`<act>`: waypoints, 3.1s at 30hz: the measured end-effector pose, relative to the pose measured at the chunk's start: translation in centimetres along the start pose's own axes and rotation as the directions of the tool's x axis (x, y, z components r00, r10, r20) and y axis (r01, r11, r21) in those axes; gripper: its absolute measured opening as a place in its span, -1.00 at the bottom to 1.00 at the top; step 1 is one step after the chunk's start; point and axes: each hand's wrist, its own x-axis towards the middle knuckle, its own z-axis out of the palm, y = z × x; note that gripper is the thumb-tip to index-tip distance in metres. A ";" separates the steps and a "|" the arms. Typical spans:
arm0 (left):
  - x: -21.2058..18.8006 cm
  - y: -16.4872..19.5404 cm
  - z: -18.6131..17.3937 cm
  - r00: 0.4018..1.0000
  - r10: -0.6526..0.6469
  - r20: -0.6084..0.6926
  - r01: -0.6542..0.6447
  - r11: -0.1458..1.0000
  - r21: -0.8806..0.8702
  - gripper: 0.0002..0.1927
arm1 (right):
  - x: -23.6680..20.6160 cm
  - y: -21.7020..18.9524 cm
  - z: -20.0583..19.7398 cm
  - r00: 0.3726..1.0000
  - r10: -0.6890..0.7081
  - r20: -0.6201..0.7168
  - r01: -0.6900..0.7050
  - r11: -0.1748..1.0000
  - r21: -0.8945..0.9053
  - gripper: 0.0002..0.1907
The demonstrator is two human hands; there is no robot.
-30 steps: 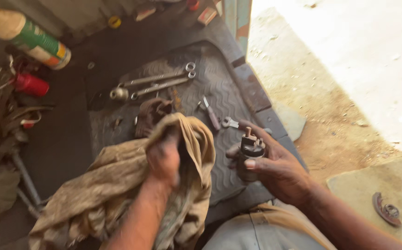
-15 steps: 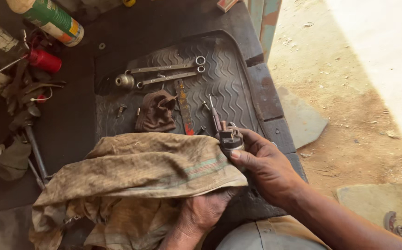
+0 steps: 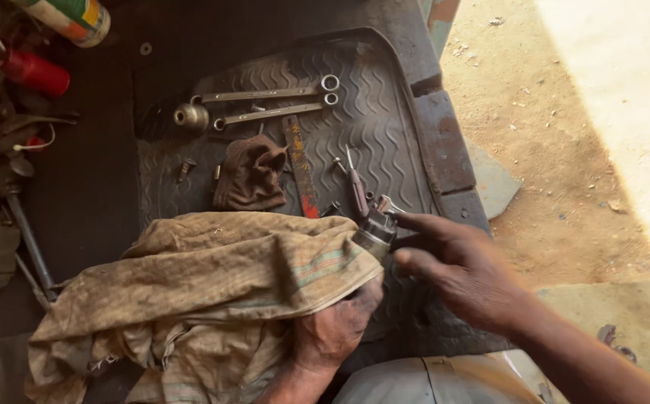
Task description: The person uses a flat file to scrape and clean a small cylindrical metal part on a workbench. They then wipe the part with a cloth and continue filing another section of the same part.
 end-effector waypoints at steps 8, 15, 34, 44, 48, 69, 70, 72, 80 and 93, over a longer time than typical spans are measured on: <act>-1.8 -0.2 0.0 0.989 -0.140 -0.044 0.125 0.961 -0.247 -0.75 | 1.5 -3.0 -1.0 0.988 0.034 -0.149 -0.095 0.901 -0.422 -0.56; -3.8 0.7 0.9 0.991 -0.131 -0.019 0.121 0.958 -0.259 -0.74 | 2.4 -0.4 1.3 0.993 0.119 0.012 -0.119 0.993 -0.007 -0.65; -4.5 0.7 1.1 1.000 0.004 0.000 -0.004 0.998 -0.065 -0.73 | 2.5 3.4 0.1 0.992 0.059 0.114 -0.084 0.968 0.238 -0.68; -7.1 -1.7 -1.6 0.793 -0.559 0.243 0.424 0.219 -0.879 -0.59 | 2.8 0.0 0.4 0.978 -0.132 0.160 0.107 0.982 0.153 -0.66; -5.7 -0.9 -0.9 0.695 -0.681 0.230 0.476 0.196 -0.858 -0.59 | 2.2 -0.4 3.1 0.964 -0.157 0.215 0.127 0.981 0.148 -0.59; -4.1 -6.5 -0.9 0.967 -0.243 -0.072 0.211 0.928 -0.306 -0.75 | -0.8 1.8 2.2 0.875 -0.345 0.339 0.043 0.752 0.657 -0.42; -3.6 -6.2 -0.7 0.975 -0.210 -0.064 0.179 0.928 -0.327 -0.75 | -0.6 1.9 2.2 0.881 -0.327 0.343 0.031 0.762 0.647 -0.42; -2.9 -5.7 -0.7 0.983 -0.172 -0.056 0.143 0.928 -0.343 -0.73 | -0.3 2.2 2.1 0.893 -0.289 0.344 0.012 0.781 0.624 -0.43; -2.4 -4.7 -1.3 0.993 -0.098 -0.060 0.070 0.930 -0.361 -0.65 | 0.9 2.6 1.7 0.860 -0.242 0.449 -0.136 0.740 0.659 -0.47; -2.6 -4.5 -1.4 0.997 -0.011 -0.072 -0.016 0.933 -0.359 -0.48 | 0.7 1.9 1.6 0.722 -0.179 0.669 -0.387 0.697 0.604 -0.48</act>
